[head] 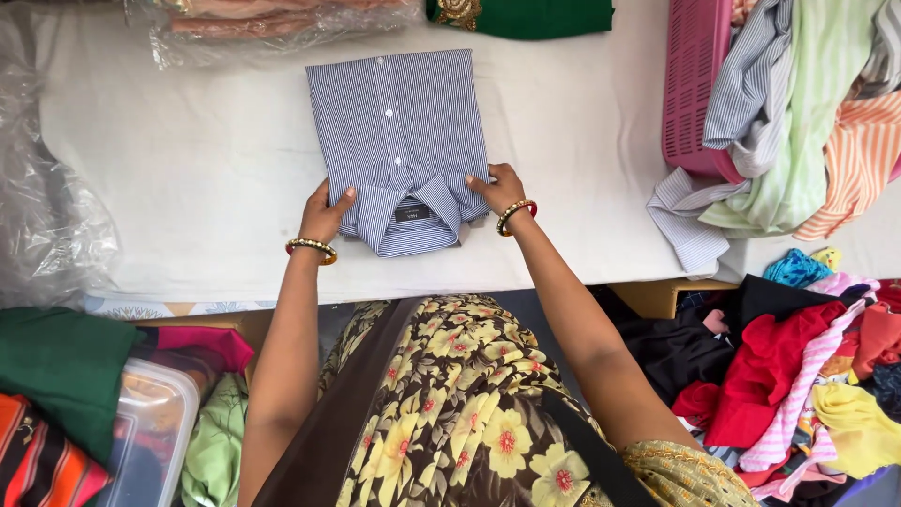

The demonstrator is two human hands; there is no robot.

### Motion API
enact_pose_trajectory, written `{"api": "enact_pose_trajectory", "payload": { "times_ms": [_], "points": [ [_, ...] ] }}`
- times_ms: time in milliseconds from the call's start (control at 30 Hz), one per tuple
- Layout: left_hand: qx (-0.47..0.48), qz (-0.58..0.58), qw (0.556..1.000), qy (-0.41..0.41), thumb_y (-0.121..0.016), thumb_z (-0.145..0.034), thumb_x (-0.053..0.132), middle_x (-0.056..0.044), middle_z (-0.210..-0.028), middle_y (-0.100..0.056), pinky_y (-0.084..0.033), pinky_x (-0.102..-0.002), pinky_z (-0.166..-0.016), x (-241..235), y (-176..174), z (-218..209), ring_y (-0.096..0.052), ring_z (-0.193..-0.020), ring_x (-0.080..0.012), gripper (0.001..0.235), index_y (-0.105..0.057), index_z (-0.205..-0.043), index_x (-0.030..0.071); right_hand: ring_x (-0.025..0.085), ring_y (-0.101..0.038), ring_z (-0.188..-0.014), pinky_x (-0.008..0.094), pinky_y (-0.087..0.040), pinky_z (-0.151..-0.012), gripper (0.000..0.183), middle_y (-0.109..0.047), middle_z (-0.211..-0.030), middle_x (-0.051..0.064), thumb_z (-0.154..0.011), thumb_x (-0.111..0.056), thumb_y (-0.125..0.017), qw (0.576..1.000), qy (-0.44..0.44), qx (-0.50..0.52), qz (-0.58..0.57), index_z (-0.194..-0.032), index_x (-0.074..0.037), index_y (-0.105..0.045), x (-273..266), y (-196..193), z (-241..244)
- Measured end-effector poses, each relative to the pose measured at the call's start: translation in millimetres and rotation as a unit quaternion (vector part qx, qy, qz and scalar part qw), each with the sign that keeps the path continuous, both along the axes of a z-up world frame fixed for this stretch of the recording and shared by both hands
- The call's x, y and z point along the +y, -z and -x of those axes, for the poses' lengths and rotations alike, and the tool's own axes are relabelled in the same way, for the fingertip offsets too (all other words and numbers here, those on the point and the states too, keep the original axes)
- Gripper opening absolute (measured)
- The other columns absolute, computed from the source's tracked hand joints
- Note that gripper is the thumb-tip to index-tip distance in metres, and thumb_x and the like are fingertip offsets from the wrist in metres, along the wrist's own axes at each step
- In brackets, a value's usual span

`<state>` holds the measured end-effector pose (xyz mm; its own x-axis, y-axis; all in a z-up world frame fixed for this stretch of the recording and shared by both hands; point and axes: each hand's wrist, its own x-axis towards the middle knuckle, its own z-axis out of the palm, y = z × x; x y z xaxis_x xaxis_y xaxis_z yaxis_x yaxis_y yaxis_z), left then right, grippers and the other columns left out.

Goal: The person folds a beige shirt on a white table, smoothing the fabric and aligning the edges before folding it into a compact square. They then fold a blue striped shirt and a green striped shirt using a similar method, stacking the finished items on the table.

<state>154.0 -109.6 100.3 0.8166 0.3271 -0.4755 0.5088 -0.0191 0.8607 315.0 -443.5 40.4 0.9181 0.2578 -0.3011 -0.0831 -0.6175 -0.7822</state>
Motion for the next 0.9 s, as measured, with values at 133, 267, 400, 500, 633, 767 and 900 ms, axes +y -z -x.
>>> {"api": "enact_pose_trajectory", "payload": {
  "times_ms": [133,267,400,500,633,767,900],
  "points": [
    [0.091,-0.010,0.995,0.024,-0.069,-0.103,0.053,-0.017,-0.144,-0.052,-0.039,-0.037,-0.109,9.4,36.5,2.2,-0.048,-0.133,-0.0244,0.080,-0.038,-0.149,-0.005,0.025,-0.070,-0.082,0.037,-0.057,-0.075,0.047,-0.068,-0.102,0.017,-0.083,-0.040,-0.083,0.995,-0.016,0.057,0.081,-0.110,-0.002,-0.076,12.3,-42.9,6.9],
    [0.065,0.008,0.998,-0.012,-0.063,-0.101,0.050,-0.014,-0.124,-0.069,-0.046,-0.036,-0.099,3.3,32.7,3.1,-0.061,-0.113,-0.0216,0.062,-0.061,-0.132,-0.004,0.021,-0.073,-0.079,0.036,-0.058,-0.070,0.044,-0.076,-0.093,0.012,-0.086,-0.035,-0.078,0.980,0.038,0.194,-0.024,-0.110,0.001,-0.072,9.8,-44.4,9.9],
    [-0.021,0.004,0.998,-0.059,-0.069,-0.095,0.029,-0.009,-0.107,-0.077,-0.053,-0.034,-0.087,-6.1,-3.5,11.0,-0.069,-0.094,-0.0195,0.039,-0.070,-0.118,-0.003,0.023,-0.070,-0.073,0.037,-0.056,-0.064,0.038,-0.076,-0.086,0.014,-0.088,-0.026,-0.078,0.982,0.058,0.161,-0.082,-0.103,0.009,-0.074,-1.1,-50.9,18.3],
    [0.015,0.011,0.998,-0.057,-0.073,-0.091,0.023,-0.010,-0.112,-0.076,-0.053,-0.033,-0.090,-4.2,25.1,17.3,-0.069,-0.097,-0.0171,0.041,-0.067,-0.125,0.000,0.018,-0.074,-0.079,0.031,-0.059,-0.071,0.034,-0.077,-0.090,0.007,-0.087,-0.026,-0.079,0.978,0.046,0.184,-0.088,-0.107,0.001,-0.072,-7.2,-10.6,24.0],
    [-0.019,-0.067,0.995,-0.077,-0.075,-0.084,0.022,-0.009,-0.122,-0.071,-0.052,-0.034,-0.091,-9.5,42.2,22.4,-0.067,-0.104,-0.0174,0.057,-0.058,-0.135,0.005,0.019,-0.074,-0.087,0.031,-0.057,-0.078,0.040,-0.078,-0.099,0.010,-0.084,-0.028,-0.081,0.991,0.023,0.112,-0.077,-0.110,0.001,-0.071,-3.1,7.4,30.2],
    [0.041,-0.168,0.976,-0.131,-0.080,-0.085,0.035,-0.018,-0.129,-0.058,-0.053,-0.038,-0.097,-11.8,39.8,21.3,-0.061,-0.112,-0.0291,0.073,-0.051,-0.148,0.013,0.028,-0.069,-0.103,0.039,-0.058,-0.088,0.070,-0.068,-0.121,0.023,-0.075,-0.031,-0.085,0.996,0.083,0.032,0.024,-0.131,0.000,-0.058,8.3,-15.5,37.1],
    [0.050,-0.001,0.984,-0.173,-0.077,-0.080,0.052,-0.017,-0.146,-0.047,-0.048,-0.041,-0.103,-9.9,37.2,5.2,-0.056,-0.124,-0.0285,0.096,-0.032,-0.157,0.016,0.027,-0.066,-0.116,0.038,-0.055,-0.096,0.087,-0.063,-0.133,0.021,-0.078,-0.035,-0.088,0.982,0.089,0.121,-0.116,-0.145,0.001,-0.045,1.1,33.6,15.6]
  ]
}}
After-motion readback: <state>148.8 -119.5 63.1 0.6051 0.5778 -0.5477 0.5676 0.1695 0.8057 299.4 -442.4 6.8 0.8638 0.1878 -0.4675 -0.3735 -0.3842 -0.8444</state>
